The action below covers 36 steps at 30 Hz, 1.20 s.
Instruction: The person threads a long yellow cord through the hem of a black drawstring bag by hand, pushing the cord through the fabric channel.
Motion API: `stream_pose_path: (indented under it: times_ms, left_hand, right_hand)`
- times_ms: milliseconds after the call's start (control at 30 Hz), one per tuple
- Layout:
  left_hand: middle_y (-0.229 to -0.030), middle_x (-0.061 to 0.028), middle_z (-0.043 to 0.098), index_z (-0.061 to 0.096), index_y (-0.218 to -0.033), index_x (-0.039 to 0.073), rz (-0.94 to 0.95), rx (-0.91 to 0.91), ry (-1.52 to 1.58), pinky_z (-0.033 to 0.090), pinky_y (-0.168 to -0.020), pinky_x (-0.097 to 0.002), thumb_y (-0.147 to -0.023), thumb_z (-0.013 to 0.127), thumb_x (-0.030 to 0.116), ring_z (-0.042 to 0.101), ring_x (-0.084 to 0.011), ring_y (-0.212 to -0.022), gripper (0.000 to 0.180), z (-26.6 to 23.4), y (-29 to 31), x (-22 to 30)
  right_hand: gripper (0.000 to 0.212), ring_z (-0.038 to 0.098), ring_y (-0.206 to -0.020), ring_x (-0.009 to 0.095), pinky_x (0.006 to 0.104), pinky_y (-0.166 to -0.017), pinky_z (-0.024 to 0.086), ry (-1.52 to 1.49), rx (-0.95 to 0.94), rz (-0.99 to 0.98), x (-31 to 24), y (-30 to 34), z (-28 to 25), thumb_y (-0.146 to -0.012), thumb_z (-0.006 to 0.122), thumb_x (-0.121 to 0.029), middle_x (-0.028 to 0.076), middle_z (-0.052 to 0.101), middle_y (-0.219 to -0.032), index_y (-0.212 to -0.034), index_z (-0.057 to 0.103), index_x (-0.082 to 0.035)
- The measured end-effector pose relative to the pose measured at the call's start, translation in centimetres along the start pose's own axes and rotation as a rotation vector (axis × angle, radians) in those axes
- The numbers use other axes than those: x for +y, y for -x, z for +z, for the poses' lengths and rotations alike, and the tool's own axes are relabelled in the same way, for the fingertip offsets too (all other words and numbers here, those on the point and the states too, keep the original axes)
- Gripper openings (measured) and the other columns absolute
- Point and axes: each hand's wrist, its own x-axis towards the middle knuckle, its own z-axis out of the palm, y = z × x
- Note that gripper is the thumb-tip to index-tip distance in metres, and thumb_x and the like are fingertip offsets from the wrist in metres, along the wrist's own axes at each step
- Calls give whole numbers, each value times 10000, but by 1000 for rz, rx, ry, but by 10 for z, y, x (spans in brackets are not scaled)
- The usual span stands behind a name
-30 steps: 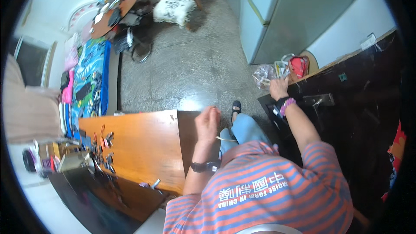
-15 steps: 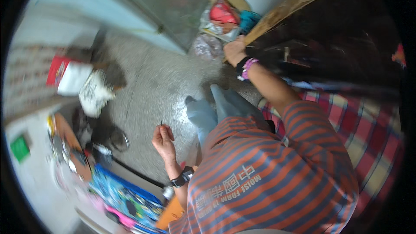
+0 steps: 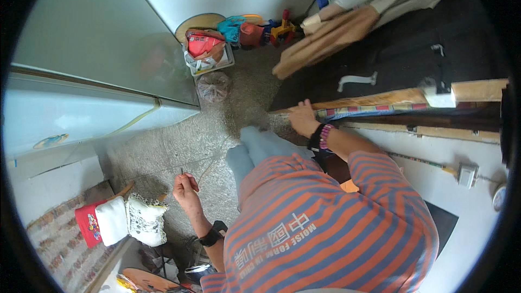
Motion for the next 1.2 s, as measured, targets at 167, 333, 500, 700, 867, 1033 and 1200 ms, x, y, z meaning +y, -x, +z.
stream_pose_path:
  times_ms: [167, 333, 500, 700, 867, 1033, 1200]
  left_hand:
    - [-624, 5, 506, 615, -815, 19, -18, 59, -59, 344, -481, -228, -1047, 504, 190, 424, -69, -531, 308, -7, 17, -4]
    - [-629, 50, 490, 714, -920, 22, -48, 126, -73, 313, -477, -223, -1007, 560, 107, 390, -37, -538, 196, 14, 28, -10]
    - [-635, 71, 461, 723, -1002, 29, -113, 417, 30, 320, -495, -216, -1013, 527, 72, 390, -36, -557, 201, -9, 67, 13]
    - [-708, 8, 546, 720, -1069, 2, -94, 698, 553, 438, -578, -236, -1010, 560, 110, 489, -84, -630, 201, -74, 137, 25]
    - [-877, -80, 703, 717, -1042, 11, 23, 869, 819, 490, -600, -251, -924, 665, 28, 628, -126, -689, 130, -146, 193, -9]
    - [-935, -90, 704, 689, -974, 20, 95, 993, 998, 500, -612, -253, -920, 676, 50, 646, -123, -720, 63, -227, 251, -13]
    - [-1123, -131, 684, 688, -968, 18, 230, 1238, 978, 500, -618, -233, -922, 660, 43, 649, -115, -772, 59, -289, 298, -14]
  right_hand:
    - [253, 651, -968, 348, 534, -846, 413, -183, -2, 112, 23, 53, 48, -876, 610, -308, 155, 725, -960, -927, 754, -105]
    - [338, 675, -796, 322, 446, -747, 507, -852, -148, -43, -3, 24, 1, -976, 515, -245, 165, 704, -798, -902, 701, 26]
    - [309, 632, -726, 215, 344, -699, 486, -1002, -248, -539, -121, -27, -141, -1029, 480, -225, 120, 682, -782, -999, 675, 13]
    - [329, 481, -671, 111, 284, -632, 416, -930, -415, -955, -287, -3, -247, -1045, 495, -282, 10, 519, -700, -999, 668, -6]
    - [276, 382, -636, 22, 181, -543, 319, -983, -872, -1044, -428, 54, -268, -1043, 497, -141, -53, 475, -736, -1189, 658, 30]
    - [260, 406, -617, 28, 194, -535, 354, -941, -994, -1194, -553, 115, -263, -1023, 523, -95, -33, 523, -745, -1217, 646, 25]
    - [248, 442, -633, 36, 200, -552, 383, -736, -1114, -1319, -649, 161, -256, -1012, 539, -75, -23, 545, -753, -1209, 646, 33]
